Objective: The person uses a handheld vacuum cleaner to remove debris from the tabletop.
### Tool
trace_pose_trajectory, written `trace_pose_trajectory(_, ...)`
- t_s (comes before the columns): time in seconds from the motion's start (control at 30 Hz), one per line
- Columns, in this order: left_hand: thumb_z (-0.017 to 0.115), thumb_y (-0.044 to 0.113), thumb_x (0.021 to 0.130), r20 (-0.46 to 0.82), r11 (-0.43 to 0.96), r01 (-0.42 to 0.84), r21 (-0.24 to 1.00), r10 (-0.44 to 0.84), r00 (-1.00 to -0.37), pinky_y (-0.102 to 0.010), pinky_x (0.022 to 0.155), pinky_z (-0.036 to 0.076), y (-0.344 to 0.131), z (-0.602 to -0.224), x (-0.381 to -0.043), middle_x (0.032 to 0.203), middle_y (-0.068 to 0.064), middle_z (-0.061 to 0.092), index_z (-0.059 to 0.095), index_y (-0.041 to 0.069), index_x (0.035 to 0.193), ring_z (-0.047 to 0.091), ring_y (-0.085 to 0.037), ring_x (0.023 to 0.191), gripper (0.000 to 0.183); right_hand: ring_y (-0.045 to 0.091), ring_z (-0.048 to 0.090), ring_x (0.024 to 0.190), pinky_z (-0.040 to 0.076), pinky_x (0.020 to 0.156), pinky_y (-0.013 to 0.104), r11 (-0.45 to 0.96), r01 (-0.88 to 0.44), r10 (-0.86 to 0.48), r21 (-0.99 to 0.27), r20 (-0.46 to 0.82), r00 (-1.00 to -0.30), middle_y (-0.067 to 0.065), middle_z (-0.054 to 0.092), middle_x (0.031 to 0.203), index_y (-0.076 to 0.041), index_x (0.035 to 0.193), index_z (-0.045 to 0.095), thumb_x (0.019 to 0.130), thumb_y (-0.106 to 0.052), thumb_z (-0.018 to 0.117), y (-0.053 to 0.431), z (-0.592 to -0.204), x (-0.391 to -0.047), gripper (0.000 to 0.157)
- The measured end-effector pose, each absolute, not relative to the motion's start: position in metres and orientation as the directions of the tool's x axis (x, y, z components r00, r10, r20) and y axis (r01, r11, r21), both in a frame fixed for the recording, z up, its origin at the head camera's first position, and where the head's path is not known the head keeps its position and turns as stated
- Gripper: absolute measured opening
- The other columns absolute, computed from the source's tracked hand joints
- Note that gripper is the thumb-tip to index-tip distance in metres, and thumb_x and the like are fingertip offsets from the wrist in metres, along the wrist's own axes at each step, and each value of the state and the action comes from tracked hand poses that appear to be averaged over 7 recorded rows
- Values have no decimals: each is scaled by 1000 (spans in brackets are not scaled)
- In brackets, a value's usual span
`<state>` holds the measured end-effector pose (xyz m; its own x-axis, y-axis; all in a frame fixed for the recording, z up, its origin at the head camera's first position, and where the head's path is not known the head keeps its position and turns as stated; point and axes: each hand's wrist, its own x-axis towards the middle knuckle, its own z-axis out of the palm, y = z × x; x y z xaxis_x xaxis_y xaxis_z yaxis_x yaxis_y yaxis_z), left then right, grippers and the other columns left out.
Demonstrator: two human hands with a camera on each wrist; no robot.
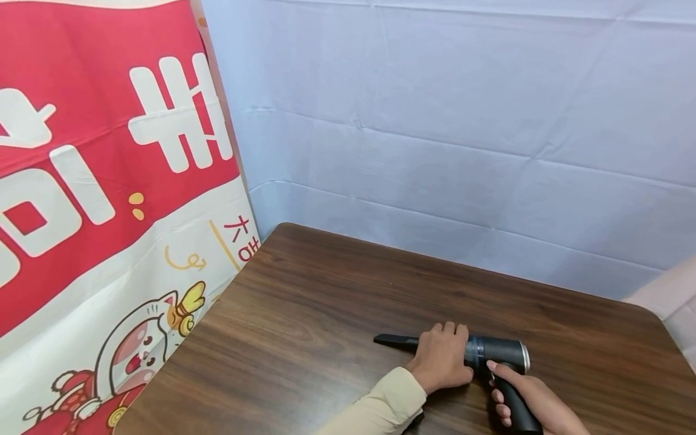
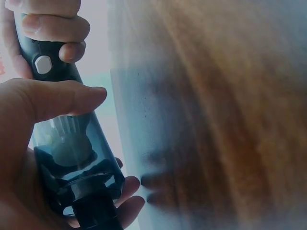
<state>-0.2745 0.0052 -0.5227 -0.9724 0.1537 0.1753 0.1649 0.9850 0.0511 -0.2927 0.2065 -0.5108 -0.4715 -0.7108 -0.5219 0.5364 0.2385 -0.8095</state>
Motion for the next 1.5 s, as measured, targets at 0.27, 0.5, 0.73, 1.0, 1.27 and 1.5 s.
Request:
trace_pose_trajectory(0.27,77,45,82,174,975,209,73,194,-965,-24,53,41,3,-524,-281,98,8,59,62,25,113,50,-8,72,40,6,55,63,53,66,27,196,556,-684,-808,-519,-513,-4,56,76,-8,97,58,106,-49,48,204,-512,-291,43)
trace_pose_trajectory(0.5,74,41,86,158,963,265,55,254,-954,-22,56,38,-1,-525,-292,102,9,58,60,26,116,44,-7,72,37,8,55,67,52,68,29,92,613,-643,-785,-517,-565,-2,56,79,-10,114,56,105,-46,52,198,-517,-288,38)
trace_pose_trajectory(0.73,74,45,87,150,959,283,20,277,-949,-20,67,43,-4,-525,-304,115,10,60,60,28,130,51,-6,86,48,9,54,66,52,67,29,88,573,-539,-814,-523,-660,-1,54,76,-6,102,52,104,-47,53,187,-518,-286,41)
trace_pose_trajectory(1.0,74,46,88,124,952,308,4,305,-944,-20,72,43,-6,-524,-317,121,12,59,58,31,134,51,-5,92,51,10,54,63,51,64,30,29,577,-346,-816,-550,-760,1,54,74,-1,101,51,100,-47,60,170,-518,-280,47)
trace_pose_trajectory(1.27,74,45,88,114,939,343,15,339,-934,-22,74,40,-9,-526,-330,119,12,58,59,32,131,50,-7,91,48,11,54,64,53,65,32,-55,564,-249,-824,-536,-807,2,54,76,0,108,51,102,-44,57,156,-516,-276,45)
trace_pose_trajectory(1.5,74,44,88,93,938,346,22,343,-935,-24,78,41,-13,-524,-337,125,12,57,58,34,135,51,-8,97,50,13,56,65,54,64,32,-103,556,-235,-825,-523,-819,3,55,77,0,114,48,102,-45,59,149,-517,-277,47)
